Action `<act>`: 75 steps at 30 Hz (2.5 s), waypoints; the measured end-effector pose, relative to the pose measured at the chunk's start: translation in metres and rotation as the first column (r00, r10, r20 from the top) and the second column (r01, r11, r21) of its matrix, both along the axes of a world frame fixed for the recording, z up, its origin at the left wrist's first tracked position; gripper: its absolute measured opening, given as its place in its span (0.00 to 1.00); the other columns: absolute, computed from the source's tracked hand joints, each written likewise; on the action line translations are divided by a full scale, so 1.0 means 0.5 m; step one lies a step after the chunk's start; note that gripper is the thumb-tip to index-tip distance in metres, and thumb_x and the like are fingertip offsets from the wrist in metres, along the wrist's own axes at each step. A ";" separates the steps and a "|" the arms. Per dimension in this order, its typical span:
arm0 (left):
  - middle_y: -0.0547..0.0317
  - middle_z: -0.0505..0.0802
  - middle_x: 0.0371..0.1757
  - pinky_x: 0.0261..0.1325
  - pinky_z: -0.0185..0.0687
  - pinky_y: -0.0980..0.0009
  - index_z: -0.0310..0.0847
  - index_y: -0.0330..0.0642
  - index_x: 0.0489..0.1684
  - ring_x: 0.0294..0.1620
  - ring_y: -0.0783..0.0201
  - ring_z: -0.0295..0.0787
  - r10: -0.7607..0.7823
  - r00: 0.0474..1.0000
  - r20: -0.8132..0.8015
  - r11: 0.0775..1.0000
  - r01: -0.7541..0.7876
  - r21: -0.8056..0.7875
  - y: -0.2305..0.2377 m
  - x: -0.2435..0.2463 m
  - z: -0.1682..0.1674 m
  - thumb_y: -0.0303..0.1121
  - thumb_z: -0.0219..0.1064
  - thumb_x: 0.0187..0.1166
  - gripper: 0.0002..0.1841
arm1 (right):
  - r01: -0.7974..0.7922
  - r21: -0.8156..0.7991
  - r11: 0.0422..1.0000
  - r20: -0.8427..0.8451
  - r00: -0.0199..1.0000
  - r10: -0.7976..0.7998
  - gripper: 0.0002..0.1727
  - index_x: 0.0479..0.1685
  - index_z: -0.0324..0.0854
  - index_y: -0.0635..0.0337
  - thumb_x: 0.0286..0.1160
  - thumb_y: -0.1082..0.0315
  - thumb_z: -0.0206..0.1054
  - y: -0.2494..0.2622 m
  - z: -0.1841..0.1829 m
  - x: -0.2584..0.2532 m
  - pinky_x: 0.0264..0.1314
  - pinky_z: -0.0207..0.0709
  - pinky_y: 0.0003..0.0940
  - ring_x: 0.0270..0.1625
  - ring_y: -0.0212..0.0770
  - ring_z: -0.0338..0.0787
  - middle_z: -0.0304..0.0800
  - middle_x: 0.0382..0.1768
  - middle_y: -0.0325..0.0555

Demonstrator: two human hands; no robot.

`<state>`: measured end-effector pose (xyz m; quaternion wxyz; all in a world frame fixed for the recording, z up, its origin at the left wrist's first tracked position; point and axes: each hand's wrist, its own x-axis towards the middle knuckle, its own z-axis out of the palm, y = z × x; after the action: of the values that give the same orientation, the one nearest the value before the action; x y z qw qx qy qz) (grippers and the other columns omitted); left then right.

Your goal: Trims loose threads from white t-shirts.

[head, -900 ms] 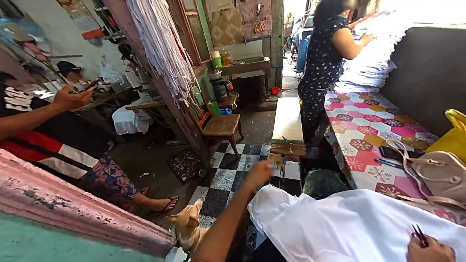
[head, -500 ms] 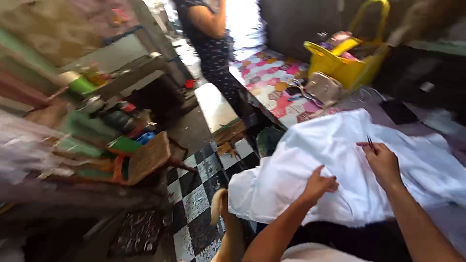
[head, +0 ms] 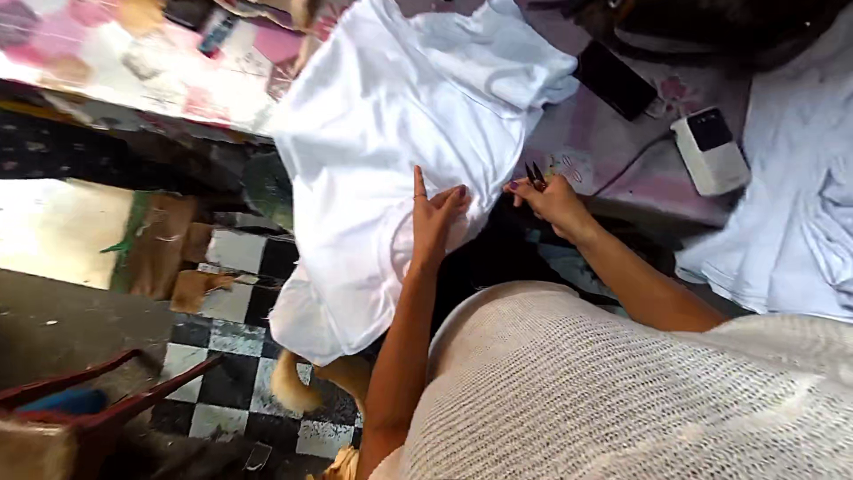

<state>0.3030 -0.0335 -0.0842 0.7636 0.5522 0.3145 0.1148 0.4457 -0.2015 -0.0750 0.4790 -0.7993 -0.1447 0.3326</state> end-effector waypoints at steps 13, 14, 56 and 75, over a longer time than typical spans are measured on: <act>0.47 0.92 0.40 0.50 0.88 0.56 0.91 0.33 0.37 0.41 0.55 0.91 -0.335 0.906 -0.258 0.601 0.416 0.682 -0.067 -0.074 0.027 0.22 0.72 0.74 0.02 | -0.005 0.146 0.989 -0.222 0.974 0.038 0.07 0.34 0.80 0.57 0.80 0.67 0.70 0.034 -0.053 -0.013 0.13 0.55 0.17 0.12 0.18 0.62 0.85 0.21 0.29; 0.49 0.93 0.40 0.51 0.89 0.55 0.91 0.34 0.37 0.41 0.57 0.92 -0.401 0.859 -0.317 0.593 0.507 0.625 -0.063 -0.085 0.039 0.23 0.73 0.75 0.02 | -0.003 0.159 0.987 -0.237 0.971 0.041 0.07 0.35 0.80 0.57 0.81 0.67 0.69 0.033 -0.052 -0.010 0.13 0.54 0.17 0.11 0.18 0.61 0.85 0.21 0.29; 0.60 0.92 0.25 0.27 0.87 0.76 0.88 0.33 0.42 0.20 0.74 0.87 -0.008 0.996 -0.092 0.950 0.036 0.309 -0.057 -0.072 -0.011 0.26 0.70 0.80 0.05 | -0.233 0.233 0.944 -0.502 0.802 0.323 0.34 0.43 0.79 0.51 0.94 0.40 0.29 0.000 0.013 -0.013 0.13 0.57 0.18 0.11 0.22 0.60 0.62 0.14 0.25; 0.57 0.92 0.26 0.26 0.87 0.72 0.89 0.35 0.39 0.20 0.70 0.87 -0.152 0.970 -0.190 0.865 0.223 0.449 -0.074 -0.106 -0.001 0.28 0.70 0.81 0.06 | -0.412 0.042 0.910 -0.299 0.864 0.405 0.26 0.30 0.76 0.55 0.96 0.51 0.43 0.027 0.010 -0.052 0.16 0.53 0.20 0.13 0.24 0.58 0.61 0.13 0.29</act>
<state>0.2498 -0.0707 -0.0849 0.5900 0.7547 0.2780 0.0710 0.4195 -0.1879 -0.0701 0.4048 -0.6958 -0.2322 0.5460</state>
